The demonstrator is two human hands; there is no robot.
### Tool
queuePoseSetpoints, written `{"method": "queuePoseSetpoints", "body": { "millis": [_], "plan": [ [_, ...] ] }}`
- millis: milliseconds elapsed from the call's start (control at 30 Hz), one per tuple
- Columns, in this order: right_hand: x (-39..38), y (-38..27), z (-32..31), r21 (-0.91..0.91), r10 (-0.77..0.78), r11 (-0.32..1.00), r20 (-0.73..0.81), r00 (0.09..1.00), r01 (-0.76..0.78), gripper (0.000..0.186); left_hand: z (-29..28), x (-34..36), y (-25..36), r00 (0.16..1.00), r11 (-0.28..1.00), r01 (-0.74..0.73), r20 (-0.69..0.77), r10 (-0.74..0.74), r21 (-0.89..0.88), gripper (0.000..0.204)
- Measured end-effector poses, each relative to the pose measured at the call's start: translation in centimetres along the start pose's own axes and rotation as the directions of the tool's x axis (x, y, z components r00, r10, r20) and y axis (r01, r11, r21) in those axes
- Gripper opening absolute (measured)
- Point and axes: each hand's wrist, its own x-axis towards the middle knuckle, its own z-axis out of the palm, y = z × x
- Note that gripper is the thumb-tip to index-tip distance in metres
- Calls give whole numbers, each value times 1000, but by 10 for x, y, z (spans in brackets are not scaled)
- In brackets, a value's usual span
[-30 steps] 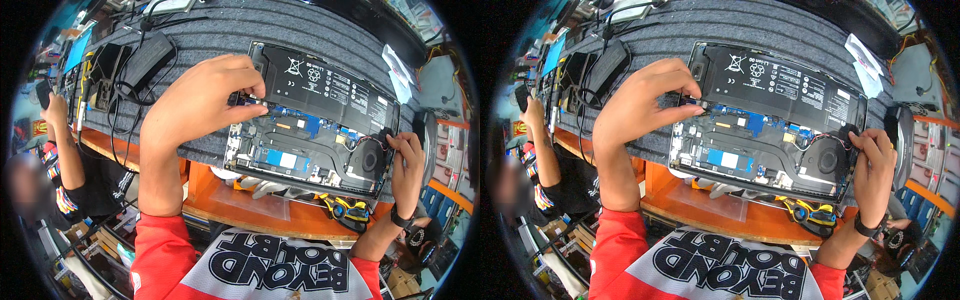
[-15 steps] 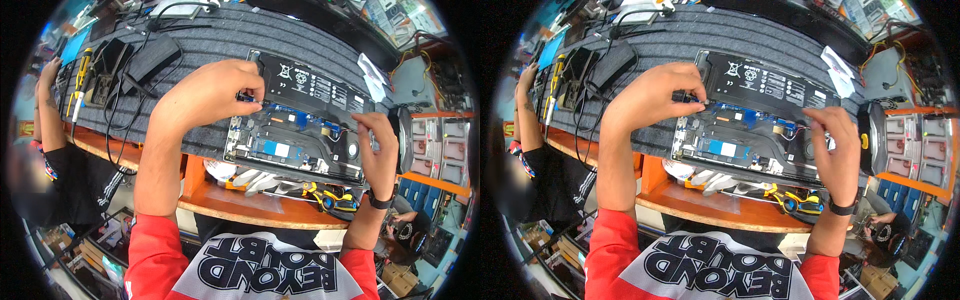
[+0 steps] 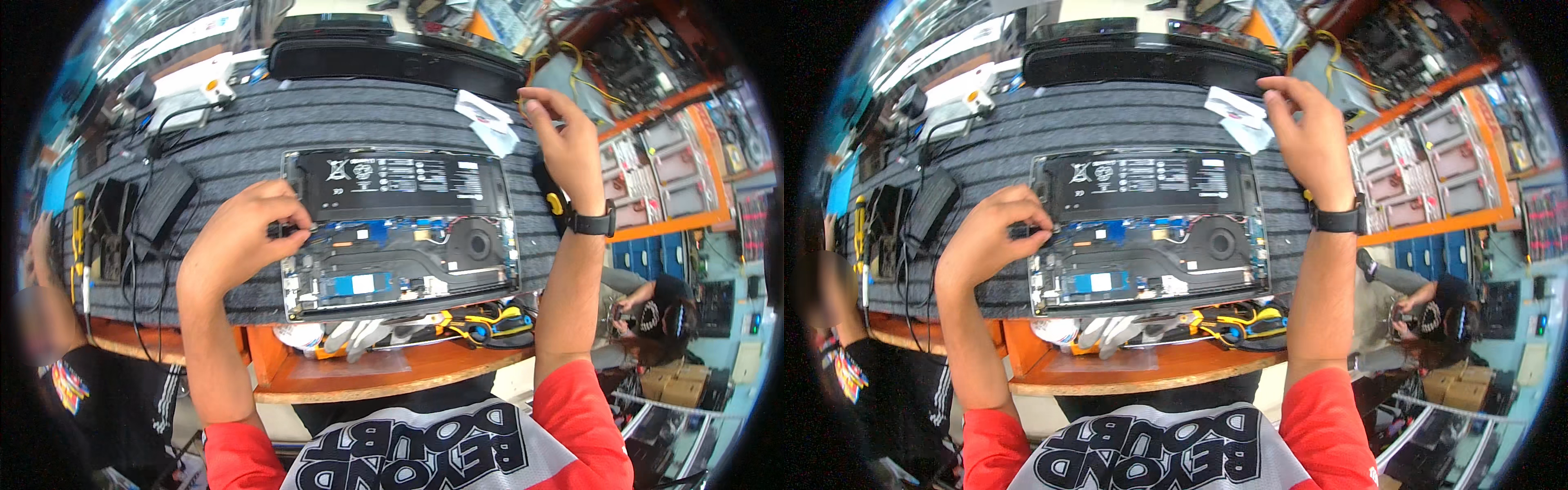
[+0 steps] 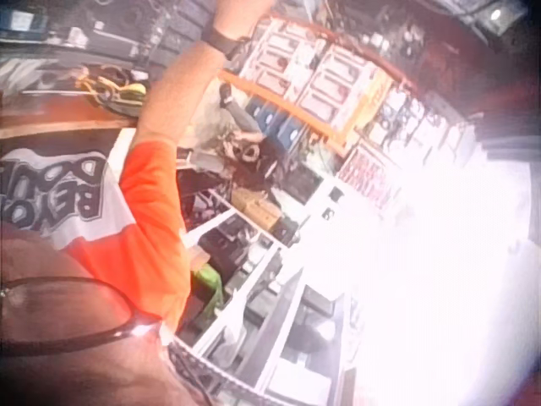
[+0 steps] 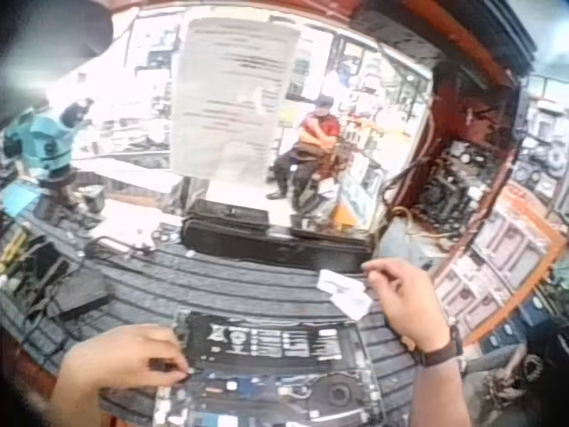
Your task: The person places a battery into a laptop chassis, connects a small internal cable by hand, and uses a screwdriver to secure it with screws. Then, the person places the bottom panel onto the laptop and presses it into place.
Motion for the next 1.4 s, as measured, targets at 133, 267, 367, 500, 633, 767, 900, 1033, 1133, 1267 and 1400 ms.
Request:
{"method": "queuePoseSetpoints", "body": {
  "millis": [133,267,367,500,633,767,900,1033,1133,1267,1400],
  "plan": [
    [-14,21,-35,-83,120,990,38,992,-117,22,3,1,0,1000,1000,-26,-13,26,12,14],
    [-40,0,-21,-14,128,992,183,975,-128,18,-1,1,-2,996,996,-84,-3,84,-4,14],
    [-55,-42,18,175,-14,983,385,923,-58,17,-7,1,-2,1000,992,-15,24,18,-124,15],
    [-58,-102,68,338,-327,926,499,802,168,14,-19,0,-6,991,995,-33,-134,21,-89,15],
    [-66,-128,106,274,-560,829,398,726,488,16,-9,19,-26,970,980,-155,-167,175,122,17],
    [-66,-132,125,179,-613,782,399,682,597,17,8,27,-41,943,948,-237,-184,276,211,23],
    [-69,-131,130,134,-658,734,382,649,666,15,13,17,-42,926,947,-231,-249,285,223,20],
    [-69,-131,135,84,-687,704,335,645,706,13,-9,4,-23,995,994,94,-52,-91,60,22],
    [-69,-131,138,81,-694,701,310,650,709,13,-11,1,-24,995,996,85,59,-84,-14,27],
    [-71,-132,139,133,-650,750,327,685,648,13,-7,-1,-27,995,997,71,80,-67,-42,29],
    [-68,-136,137,158,-600,792,376,706,589,14,-13,-6,-30,992,994,106,65,-105,-13,29]
  ]
}}
